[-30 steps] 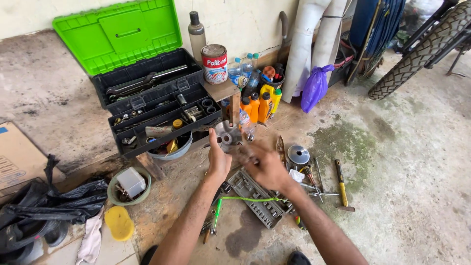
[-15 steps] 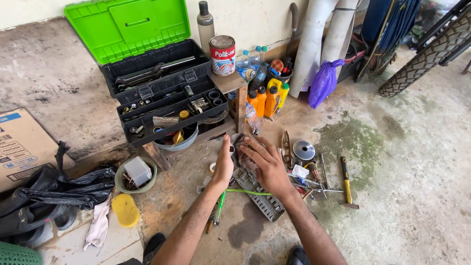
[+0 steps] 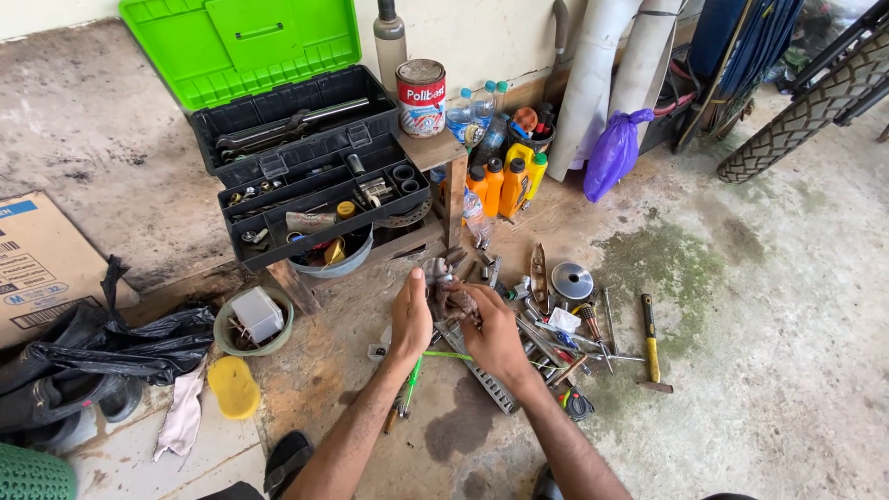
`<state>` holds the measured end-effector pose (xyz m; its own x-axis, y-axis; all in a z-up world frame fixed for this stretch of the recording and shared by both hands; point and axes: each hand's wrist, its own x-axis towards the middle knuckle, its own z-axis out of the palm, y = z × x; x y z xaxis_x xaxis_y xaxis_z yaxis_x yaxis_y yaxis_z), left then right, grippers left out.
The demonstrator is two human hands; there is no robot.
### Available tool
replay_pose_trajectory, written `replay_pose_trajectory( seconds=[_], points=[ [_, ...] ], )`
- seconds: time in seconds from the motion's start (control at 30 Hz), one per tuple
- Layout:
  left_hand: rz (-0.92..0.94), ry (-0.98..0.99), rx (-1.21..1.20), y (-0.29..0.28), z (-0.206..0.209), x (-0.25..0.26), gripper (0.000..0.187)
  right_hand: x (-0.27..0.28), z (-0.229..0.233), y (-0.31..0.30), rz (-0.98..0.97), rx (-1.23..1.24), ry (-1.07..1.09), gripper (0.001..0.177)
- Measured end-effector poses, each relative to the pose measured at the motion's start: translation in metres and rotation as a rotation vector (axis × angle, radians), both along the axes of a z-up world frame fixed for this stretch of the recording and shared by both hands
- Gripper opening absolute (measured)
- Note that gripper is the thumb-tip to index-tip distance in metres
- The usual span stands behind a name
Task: Inspecting, cleaning, and repairing a motorcycle variator assembly using various tools.
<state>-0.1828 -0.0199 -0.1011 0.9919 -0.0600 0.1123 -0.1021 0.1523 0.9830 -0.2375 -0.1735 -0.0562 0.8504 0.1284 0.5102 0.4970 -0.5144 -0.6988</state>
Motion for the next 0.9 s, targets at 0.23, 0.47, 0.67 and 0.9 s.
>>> replay_pose_trajectory(
  seconds=[0.23,0.47,0.67,0.9],
  points=[
    [-0.101,0.066,-0.159,0.000,0.013,-0.005,0.066,0.016,0.005,-0.036,-0.008,0.583,0.571,0.038],
    [-0.017,-0.348,0.456,-0.001,0.033,-0.024,0.087,0.008,0.014,-0.017,0.164,1.035,0.649,0.041],
    [0.059,-0.621,0.809,0.002,0.042,-0.028,0.113,0.014,-0.016,-0.018,0.100,1.019,0.591,0.039],
    [0.016,-0.552,0.631,0.005,0.037,-0.026,0.098,0.019,-0.017,-0.025,0.114,1.190,0.580,0.039]
  ],
)
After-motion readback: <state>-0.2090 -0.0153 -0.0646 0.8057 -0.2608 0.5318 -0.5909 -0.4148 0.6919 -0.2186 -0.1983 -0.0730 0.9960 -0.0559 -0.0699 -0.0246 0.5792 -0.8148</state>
